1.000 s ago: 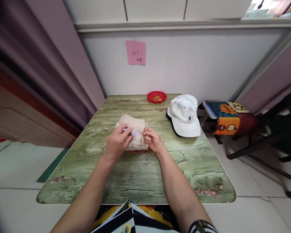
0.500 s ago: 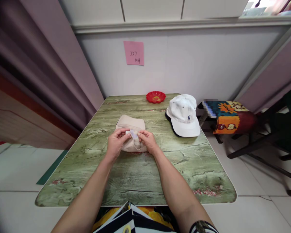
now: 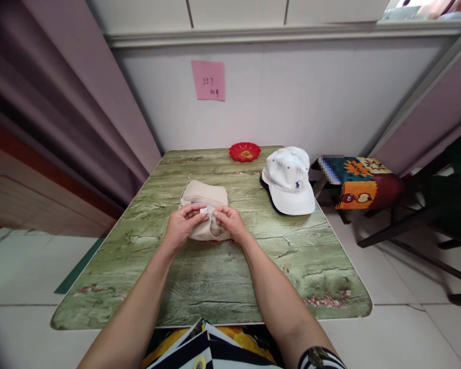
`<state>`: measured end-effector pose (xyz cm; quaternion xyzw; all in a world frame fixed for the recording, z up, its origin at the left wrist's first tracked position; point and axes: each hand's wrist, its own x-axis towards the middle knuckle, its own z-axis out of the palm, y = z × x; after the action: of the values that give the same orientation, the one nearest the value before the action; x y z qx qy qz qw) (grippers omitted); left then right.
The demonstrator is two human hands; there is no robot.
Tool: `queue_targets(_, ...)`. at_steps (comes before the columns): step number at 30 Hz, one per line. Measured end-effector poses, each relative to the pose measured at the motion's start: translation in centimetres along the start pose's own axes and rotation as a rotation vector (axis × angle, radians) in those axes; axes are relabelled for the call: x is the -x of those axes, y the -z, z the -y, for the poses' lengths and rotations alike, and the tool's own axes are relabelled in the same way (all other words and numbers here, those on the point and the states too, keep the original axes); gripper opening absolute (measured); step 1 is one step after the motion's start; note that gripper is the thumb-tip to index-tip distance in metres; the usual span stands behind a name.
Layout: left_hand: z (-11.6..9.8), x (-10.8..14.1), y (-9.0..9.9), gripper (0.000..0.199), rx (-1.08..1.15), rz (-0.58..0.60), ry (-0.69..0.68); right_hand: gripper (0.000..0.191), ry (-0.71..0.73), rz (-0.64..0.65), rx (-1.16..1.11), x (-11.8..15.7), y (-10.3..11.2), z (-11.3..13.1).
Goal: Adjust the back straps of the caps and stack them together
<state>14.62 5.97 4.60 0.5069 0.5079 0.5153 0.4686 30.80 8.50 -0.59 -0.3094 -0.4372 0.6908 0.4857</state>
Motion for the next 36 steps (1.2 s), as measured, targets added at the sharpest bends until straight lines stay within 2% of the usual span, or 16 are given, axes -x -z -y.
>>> queue_targets(4,-0.7,0.1,0.3,0.039,0.007,0.075,0.027,0.035,-0.007,0.008,-0.007,0.0,0.0,0.2)
queue_targets(6,-1.2,0.2,0.4,0.033,-0.101,0.071,-0.047,0.036,-0.013,0.015,0.0,0.0,-0.1,0.2)
queue_targets(10,-2.8,0.7,0.1,0.017,-0.433,0.012,-0.289,0.035,-0.01,0.048,-0.02,0.0,0.0,0.1)
queue_targets(12,-3.2,1.0,-0.3,0.018,-0.452,0.001,-0.308,0.034,-0.007,0.052,-0.061,0.1,0.0,0.0)
queue_targets(14,-3.1,1.1,-0.8,0.019,-0.346,-0.014,-0.232,0.034,0.007,0.038,-0.096,0.2,0.0,0.0)
queue_targets(18,-1.7,0.9,-1.4,0.028,0.081,-0.081,0.033,0.031,0.071,-0.04,-0.088,0.3,-0.3,-0.2)
queue_targets(21,-1.3,0.7,-1.4,0.039,0.275,-0.129,0.126,0.031,0.101,-0.087,-0.03,0.3,-0.6,-0.3)
queue_targets(24,-1.6,0.7,-1.4,0.041,0.311,-0.164,0.148,0.032,0.132,-0.106,-0.025,0.3,-0.8,-0.4)
queue_targets(30,-2.7,1.1,-1.5,0.036,0.201,-0.225,0.114,0.031,0.118,-0.095,-0.107,0.2,-1.0,-0.2)
queue_targets(36,-3.3,1.3,-1.5,0.03,0.343,-0.17,0.279,0.031,0.113,-0.09,-0.089,0.4,-0.9,-0.1)
